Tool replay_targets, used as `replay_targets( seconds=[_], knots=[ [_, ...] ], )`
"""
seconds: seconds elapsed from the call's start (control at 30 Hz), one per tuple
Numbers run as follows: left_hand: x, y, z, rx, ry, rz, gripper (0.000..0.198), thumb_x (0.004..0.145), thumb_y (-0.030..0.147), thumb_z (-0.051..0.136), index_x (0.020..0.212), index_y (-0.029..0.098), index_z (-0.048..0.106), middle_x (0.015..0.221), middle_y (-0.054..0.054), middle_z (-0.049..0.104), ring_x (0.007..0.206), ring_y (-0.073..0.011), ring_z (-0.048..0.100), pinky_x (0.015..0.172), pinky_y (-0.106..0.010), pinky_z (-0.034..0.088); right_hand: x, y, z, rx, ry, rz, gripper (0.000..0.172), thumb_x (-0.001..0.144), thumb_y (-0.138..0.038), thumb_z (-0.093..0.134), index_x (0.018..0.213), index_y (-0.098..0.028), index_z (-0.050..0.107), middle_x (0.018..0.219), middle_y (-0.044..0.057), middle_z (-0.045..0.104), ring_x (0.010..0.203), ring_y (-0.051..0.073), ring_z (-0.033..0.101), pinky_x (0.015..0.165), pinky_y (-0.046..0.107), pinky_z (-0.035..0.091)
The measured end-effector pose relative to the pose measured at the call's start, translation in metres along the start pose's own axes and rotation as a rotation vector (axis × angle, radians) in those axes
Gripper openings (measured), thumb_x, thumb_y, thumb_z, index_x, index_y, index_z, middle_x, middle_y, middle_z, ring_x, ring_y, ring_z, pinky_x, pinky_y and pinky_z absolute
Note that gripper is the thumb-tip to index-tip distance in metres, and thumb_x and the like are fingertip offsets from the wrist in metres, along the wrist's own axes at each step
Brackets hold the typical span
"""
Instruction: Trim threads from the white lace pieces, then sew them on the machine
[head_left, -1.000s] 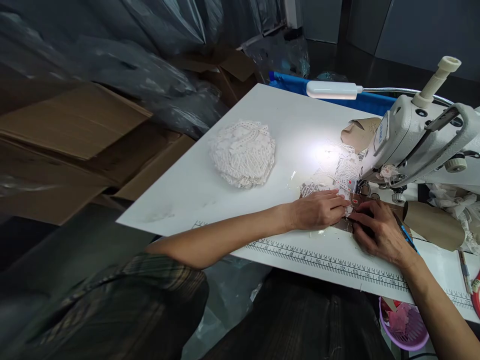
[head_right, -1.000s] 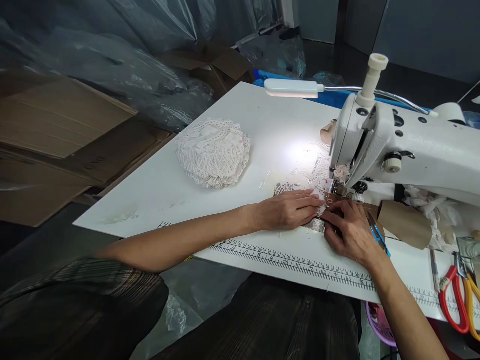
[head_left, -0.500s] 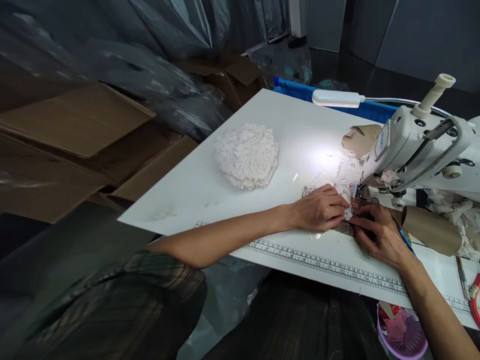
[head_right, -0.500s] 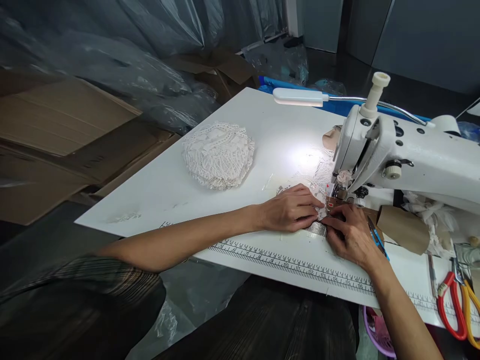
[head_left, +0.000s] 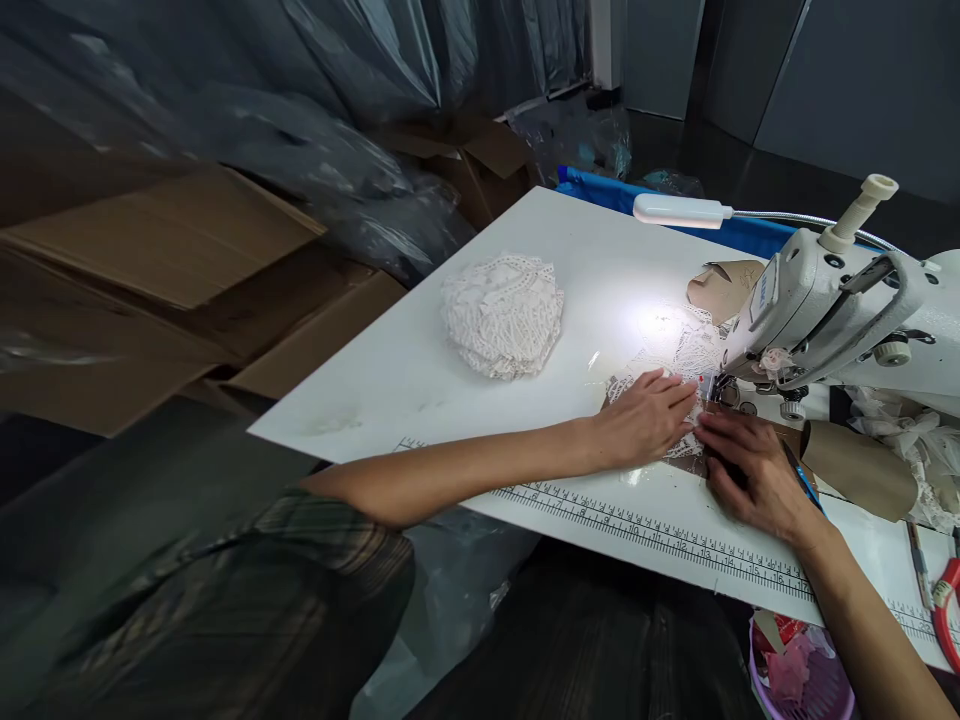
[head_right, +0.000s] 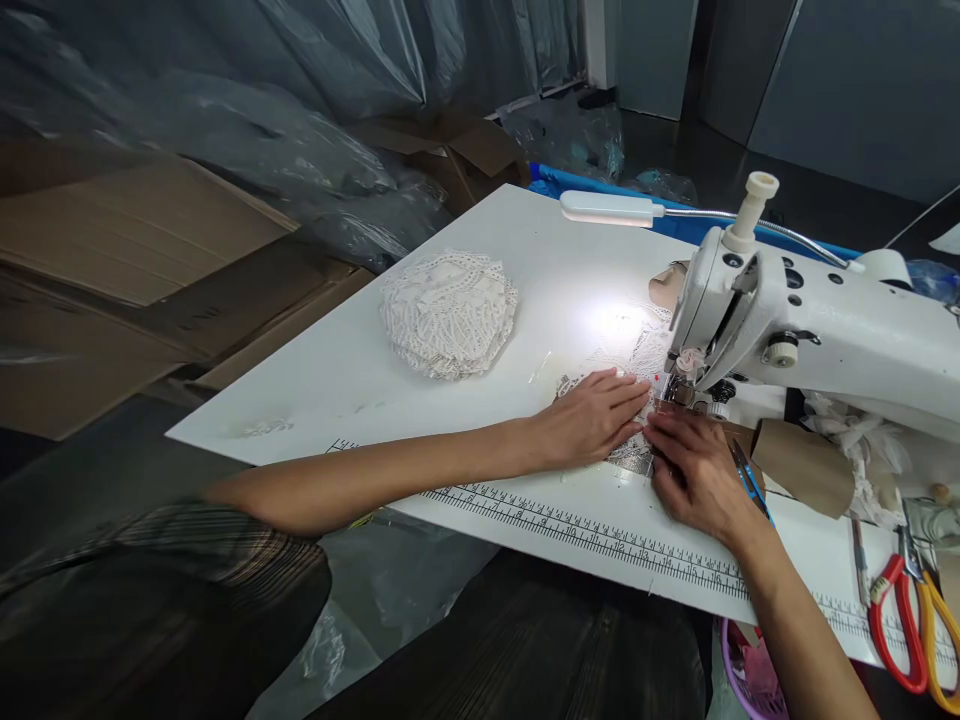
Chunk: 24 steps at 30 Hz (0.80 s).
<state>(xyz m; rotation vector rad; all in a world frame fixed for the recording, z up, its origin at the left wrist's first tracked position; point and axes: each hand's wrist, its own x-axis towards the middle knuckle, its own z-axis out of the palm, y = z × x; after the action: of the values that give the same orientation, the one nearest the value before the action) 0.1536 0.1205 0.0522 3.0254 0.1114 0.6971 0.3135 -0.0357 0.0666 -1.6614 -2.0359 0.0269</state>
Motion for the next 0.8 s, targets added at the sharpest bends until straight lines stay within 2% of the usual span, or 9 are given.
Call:
replay_targets(
  seconds=[0.13, 0.23, 0.37, 0.43, 0.5, 0.57, 0.63, 0.73, 0.8],
  knots=[
    [0.001, -0.002, 0.005, -0.022, -0.193, -0.040, 0.043, 0.102, 0.027, 0.040, 0.138, 0.006, 0.048, 0.148, -0.021, 0.047, 0.138, -0.0328, 0.045, 0.113, -0.052, 0.036, 0.002, -0.005, 0.006, -0.118, -0.047, -0.017, 0.038, 0.094, -0.021, 0.045, 0.127, -0.017, 0.064, 0.124, 0.011, 0.069, 0.123, 0.030, 0.054, 0.092, 0.050, 0.048],
    [0.013, -0.019, -0.001, -0.103, -0.248, 0.034, 0.042, 0.102, 0.027, 0.039, 0.138, 0.009, 0.049, 0.148, -0.019, 0.048, 0.139, -0.0310, 0.045, 0.113, -0.052, 0.037, 0.005, -0.007, 0.009, -0.193, -0.009, 0.030, 0.039, 0.096, -0.022, 0.044, 0.128, -0.012, 0.062, 0.127, 0.015, 0.066, 0.119, 0.030, 0.056, 0.090, 0.048, 0.048],
    [0.021, -0.039, -0.017, -0.158, -0.119, 0.195, 0.029, 0.099, 0.026, 0.046, 0.120, 0.013, 0.062, 0.134, -0.017, 0.061, 0.127, -0.0280, 0.056, 0.109, -0.055, 0.040, 0.004, -0.004, 0.010, -0.158, -0.015, 0.072, 0.040, 0.097, -0.024, 0.042, 0.132, -0.015, 0.059, 0.132, 0.013, 0.063, 0.117, 0.030, 0.055, 0.091, 0.048, 0.047],
    [0.020, -0.044, -0.021, -0.223, -0.068, 0.329, 0.023, 0.097, 0.025, 0.051, 0.111, 0.015, 0.066, 0.123, -0.014, 0.067, 0.115, -0.0240, 0.063, 0.105, -0.049, 0.047, 0.003, 0.000, 0.008, -0.078, -0.032, 0.094, 0.042, 0.098, -0.025, 0.040, 0.136, -0.020, 0.056, 0.134, 0.012, 0.062, 0.118, 0.029, 0.054, 0.092, 0.049, 0.047],
    [0.018, -0.045, -0.021, -0.289, -0.078, 0.418, 0.018, 0.095, 0.024, 0.055, 0.104, 0.016, 0.069, 0.117, -0.013, 0.070, 0.103, -0.0199, 0.067, 0.093, -0.039, 0.054, 0.002, 0.004, 0.005, 0.008, -0.052, 0.122, 0.043, 0.099, -0.027, 0.038, 0.139, -0.024, 0.053, 0.135, 0.010, 0.062, 0.117, 0.027, 0.055, 0.094, 0.050, 0.047],
    [0.017, -0.044, -0.016, -0.306, -0.088, 0.410, 0.015, 0.095, 0.024, 0.056, 0.096, 0.017, 0.070, 0.111, -0.011, 0.071, 0.092, -0.0170, 0.068, 0.081, -0.033, 0.056, 0.002, 0.007, 0.001, 0.075, -0.072, 0.158, 0.043, 0.099, -0.029, 0.038, 0.139, -0.026, 0.052, 0.133, 0.009, 0.062, 0.116, 0.026, 0.056, 0.095, 0.049, 0.048],
    [0.017, -0.042, -0.010, -0.285, -0.074, 0.363, 0.019, 0.096, 0.022, 0.054, 0.089, 0.018, 0.071, 0.101, -0.008, 0.073, 0.083, -0.0151, 0.067, 0.077, -0.031, 0.056, 0.001, 0.010, -0.002, 0.131, -0.069, 0.209, 0.043, 0.098, -0.030, 0.040, 0.139, -0.025, 0.051, 0.128, 0.009, 0.064, 0.114, 0.025, 0.058, 0.096, 0.048, 0.049],
    [0.017, -0.037, -0.002, -0.264, -0.034, 0.323, 0.023, 0.098, 0.021, 0.050, 0.088, 0.017, 0.070, 0.092, -0.008, 0.074, 0.078, -0.0149, 0.066, 0.075, -0.032, 0.056, -0.001, 0.011, -0.002, 0.198, 0.042, 0.288, 0.039, 0.096, -0.026, 0.043, 0.132, -0.025, 0.057, 0.119, 0.009, 0.067, 0.108, 0.023, 0.062, 0.095, 0.044, 0.052],
    [0.016, -0.035, -0.001, -0.282, 0.009, 0.284, 0.024, 0.099, 0.021, 0.047, 0.091, 0.015, 0.069, 0.092, -0.009, 0.073, 0.080, -0.0151, 0.066, 0.075, -0.032, 0.057, -0.002, 0.010, -0.001, 0.199, 0.112, 0.268, 0.034, 0.093, -0.021, 0.044, 0.119, -0.025, 0.066, 0.113, 0.008, 0.068, 0.105, 0.023, 0.064, 0.093, 0.042, 0.053]
  ],
)
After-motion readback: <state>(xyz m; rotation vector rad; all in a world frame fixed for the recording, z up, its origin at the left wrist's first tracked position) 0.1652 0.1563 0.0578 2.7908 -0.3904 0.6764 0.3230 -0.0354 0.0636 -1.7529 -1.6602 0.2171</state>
